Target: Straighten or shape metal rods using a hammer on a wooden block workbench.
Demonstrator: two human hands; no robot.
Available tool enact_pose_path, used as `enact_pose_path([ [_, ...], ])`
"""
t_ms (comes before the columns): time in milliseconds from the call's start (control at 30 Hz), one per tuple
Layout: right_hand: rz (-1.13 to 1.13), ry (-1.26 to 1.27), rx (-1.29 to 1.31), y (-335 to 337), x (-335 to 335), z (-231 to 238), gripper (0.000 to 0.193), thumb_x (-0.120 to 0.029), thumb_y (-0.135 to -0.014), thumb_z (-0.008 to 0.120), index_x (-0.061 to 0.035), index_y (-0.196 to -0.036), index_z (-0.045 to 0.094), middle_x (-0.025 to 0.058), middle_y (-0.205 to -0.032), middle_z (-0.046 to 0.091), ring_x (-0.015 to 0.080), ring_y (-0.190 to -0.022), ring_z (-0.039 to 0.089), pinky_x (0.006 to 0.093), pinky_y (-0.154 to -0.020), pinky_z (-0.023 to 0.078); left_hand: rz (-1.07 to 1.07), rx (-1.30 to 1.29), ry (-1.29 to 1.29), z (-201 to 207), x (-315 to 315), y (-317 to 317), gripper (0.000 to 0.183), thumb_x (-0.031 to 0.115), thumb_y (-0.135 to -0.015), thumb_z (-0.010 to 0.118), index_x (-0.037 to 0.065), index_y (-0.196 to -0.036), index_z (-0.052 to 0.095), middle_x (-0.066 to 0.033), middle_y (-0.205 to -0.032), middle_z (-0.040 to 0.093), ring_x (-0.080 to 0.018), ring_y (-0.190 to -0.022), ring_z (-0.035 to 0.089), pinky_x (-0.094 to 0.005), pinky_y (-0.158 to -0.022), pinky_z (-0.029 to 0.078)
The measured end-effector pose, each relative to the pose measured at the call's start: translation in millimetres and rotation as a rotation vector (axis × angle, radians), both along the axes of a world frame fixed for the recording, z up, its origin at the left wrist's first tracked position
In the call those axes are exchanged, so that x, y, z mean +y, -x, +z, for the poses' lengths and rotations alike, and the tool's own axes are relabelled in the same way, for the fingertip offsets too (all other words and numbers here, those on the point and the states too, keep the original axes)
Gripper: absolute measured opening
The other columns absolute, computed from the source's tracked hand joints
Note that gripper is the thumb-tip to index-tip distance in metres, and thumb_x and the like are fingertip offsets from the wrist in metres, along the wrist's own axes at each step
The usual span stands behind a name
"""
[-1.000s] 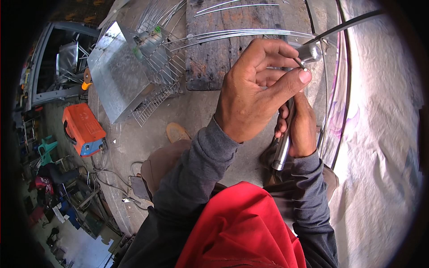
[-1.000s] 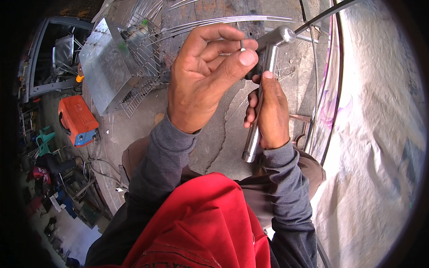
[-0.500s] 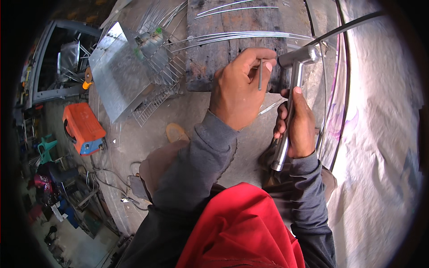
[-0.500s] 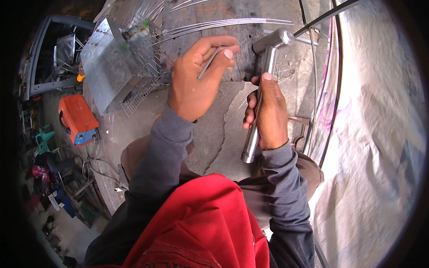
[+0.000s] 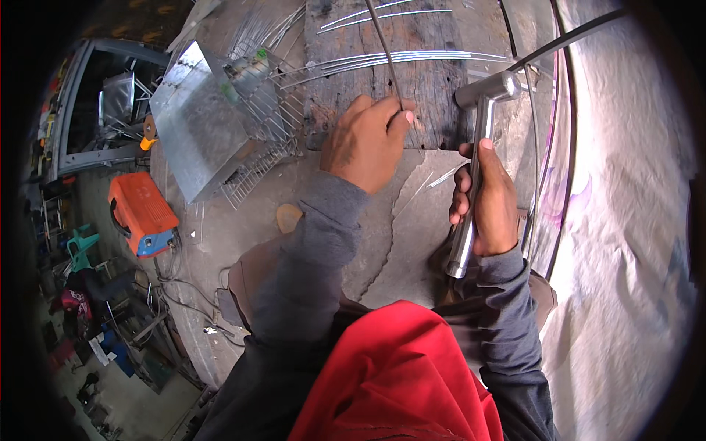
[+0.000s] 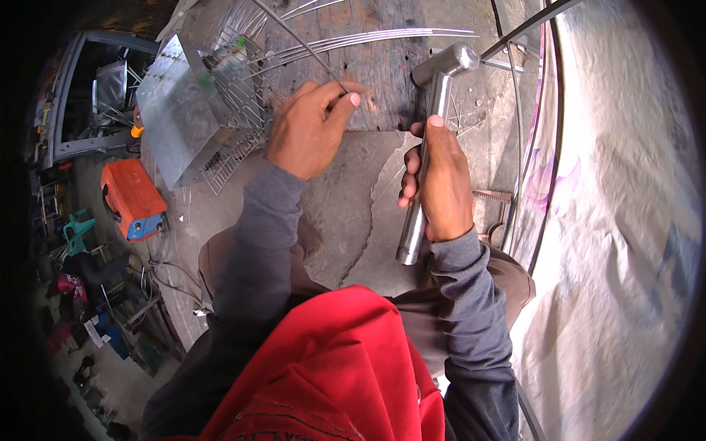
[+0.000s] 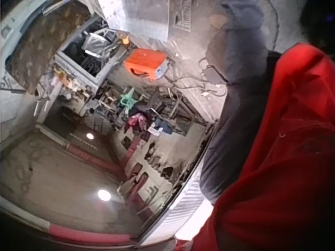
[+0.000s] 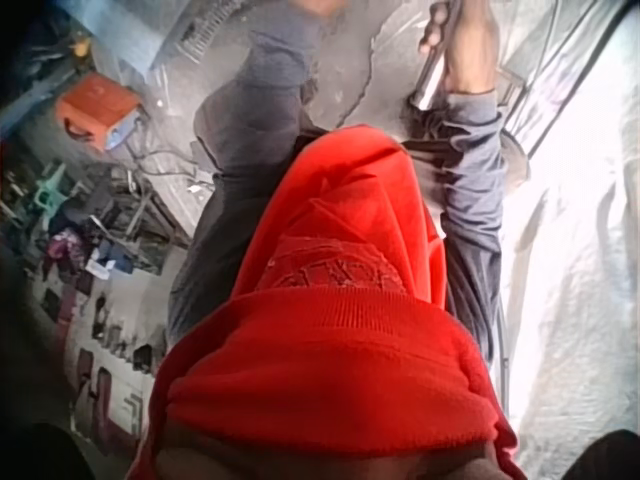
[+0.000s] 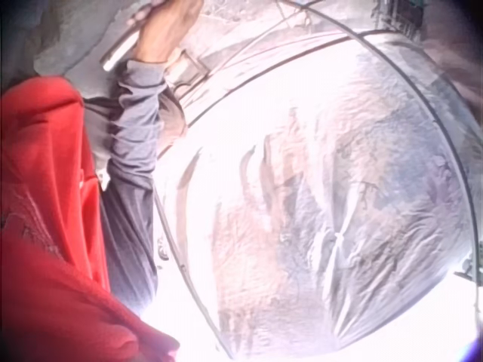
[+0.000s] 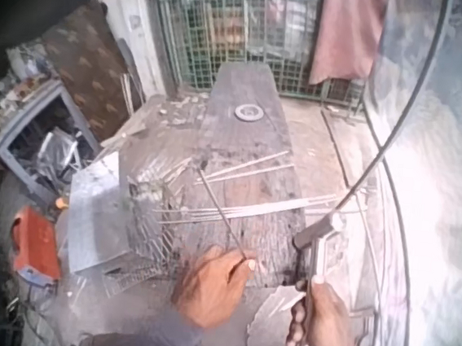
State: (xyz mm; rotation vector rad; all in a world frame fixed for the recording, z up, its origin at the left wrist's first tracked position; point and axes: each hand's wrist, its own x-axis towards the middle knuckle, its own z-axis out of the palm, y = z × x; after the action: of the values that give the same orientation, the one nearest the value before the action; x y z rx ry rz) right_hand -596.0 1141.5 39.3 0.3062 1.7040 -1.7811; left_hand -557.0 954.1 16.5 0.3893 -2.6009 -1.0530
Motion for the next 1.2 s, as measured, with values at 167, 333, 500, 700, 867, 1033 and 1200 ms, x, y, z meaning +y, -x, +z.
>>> enact_pose_path([
  [167, -0.011, 0.019, -0.007, 3.1, 3.4, -0.1, 0.056, -0.055, -0.105, 0.044, -0.0008, -0.116, 0.055, 0.0009, -0.07, 0.047, 0.0094, -0.046, 0.046, 0.0257, -0.039, 0.043, -0.095, -0.235, -0.109, 25.3, 20.2, -7.9, 0.026, 0.028, -0.1, 0.06, 0.003, -0.096, 0.068, -0.0092, -0.074, 0.067, -0.0196, -0.064, 0.062, -0.0356, -0.065, 0.051],
  [333, -0.017, 0.02, -0.022, 4.8, 3.1, 3.3, 0.056, -0.054, -0.105, 0.044, -0.0003, -0.116, 0.054, 0.0012, -0.071, 0.048, 0.0096, -0.045, 0.046, 0.0256, -0.039, 0.042, -0.282, -0.575, -0.57, 8.4, 29.9, -32.3, 0.035, 0.031, -0.102, 0.056, 0.0, -0.089, 0.064, -0.0102, -0.075, 0.07, -0.017, -0.068, 0.066, -0.0336, -0.065, 0.051],
  [500, -0.068, 0.079, -0.058, 4.7, -2.7, 6.5, 0.052, -0.051, -0.105, 0.047, -0.0017, -0.121, 0.053, -0.0025, -0.067, 0.045, 0.0063, -0.042, 0.042, 0.0235, -0.036, 0.042, -0.372, -0.721, -0.595, -8.0, 33.8, -38.6, 0.037, 0.031, -0.102, 0.053, -0.002, -0.088, 0.063, -0.0105, -0.077, 0.071, -0.0164, -0.068, 0.067, -0.0332, -0.066, 0.052],
  [700, -0.023, 0.038, -0.022, 4.4, 1.0, 4.7, 0.057, -0.054, -0.104, 0.045, 0.0, -0.117, 0.054, 0.0013, -0.071, 0.048, 0.0096, -0.046, 0.046, 0.0261, -0.039, 0.043, -0.334, -0.74, -0.591, -12.3, 34.5, -33.1, 0.037, 0.031, -0.102, 0.052, -0.003, -0.091, 0.065, -0.0122, -0.079, 0.072, -0.018, -0.068, 0.067, -0.0339, -0.066, 0.053],
  [867, -0.02, 0.042, -0.015, 4.5, 0.5, 5.1, 0.056, -0.054, -0.104, 0.046, 0.0005, -0.115, 0.054, 0.0011, -0.071, 0.048, 0.0094, -0.046, 0.046, 0.0258, -0.039, 0.043, -0.284, -0.764, -0.694, -13.0, 34.2, -32.0, 0.034, 0.03, -0.101, 0.057, -0.002, -0.094, 0.065, -0.0112, -0.078, 0.071, -0.0164, -0.068, 0.067, -0.0316, -0.064, 0.053],
  [1033, -0.02, 0.048, -0.008, 5.0, 0.9, 6.5, 0.055, -0.053, -0.105, 0.046, 0.0007, -0.115, 0.054, 0.0012, -0.071, 0.048, 0.0093, -0.046, 0.047, 0.0257, -0.039, 0.043, -0.275, -0.758, -0.759, -16.4, 34.0, -31.5, 0.032, 0.031, -0.1, 0.061, -0.001, -0.097, 0.064, -0.0099, -0.077, 0.071, -0.0163, -0.068, 0.068, -0.0309, -0.064, 0.053],
  [1200, -0.02, 0.041, -0.003, 4.6, -0.5, 6.0, 0.056, -0.053, -0.104, 0.047, 0.001, -0.115, 0.054, 0.0013, -0.071, 0.048, 0.0093, -0.046, 0.047, 0.0254, -0.039, 0.043, -0.233, -0.665, -0.848, -12.9, 33.2, -31.3, 0.032, 0.03, -0.099, 0.064, -0.002, -0.099, 0.063, -0.0096, -0.078, 0.07, -0.0154, -0.068, 0.067, -0.0307, -0.063, 0.054],
])
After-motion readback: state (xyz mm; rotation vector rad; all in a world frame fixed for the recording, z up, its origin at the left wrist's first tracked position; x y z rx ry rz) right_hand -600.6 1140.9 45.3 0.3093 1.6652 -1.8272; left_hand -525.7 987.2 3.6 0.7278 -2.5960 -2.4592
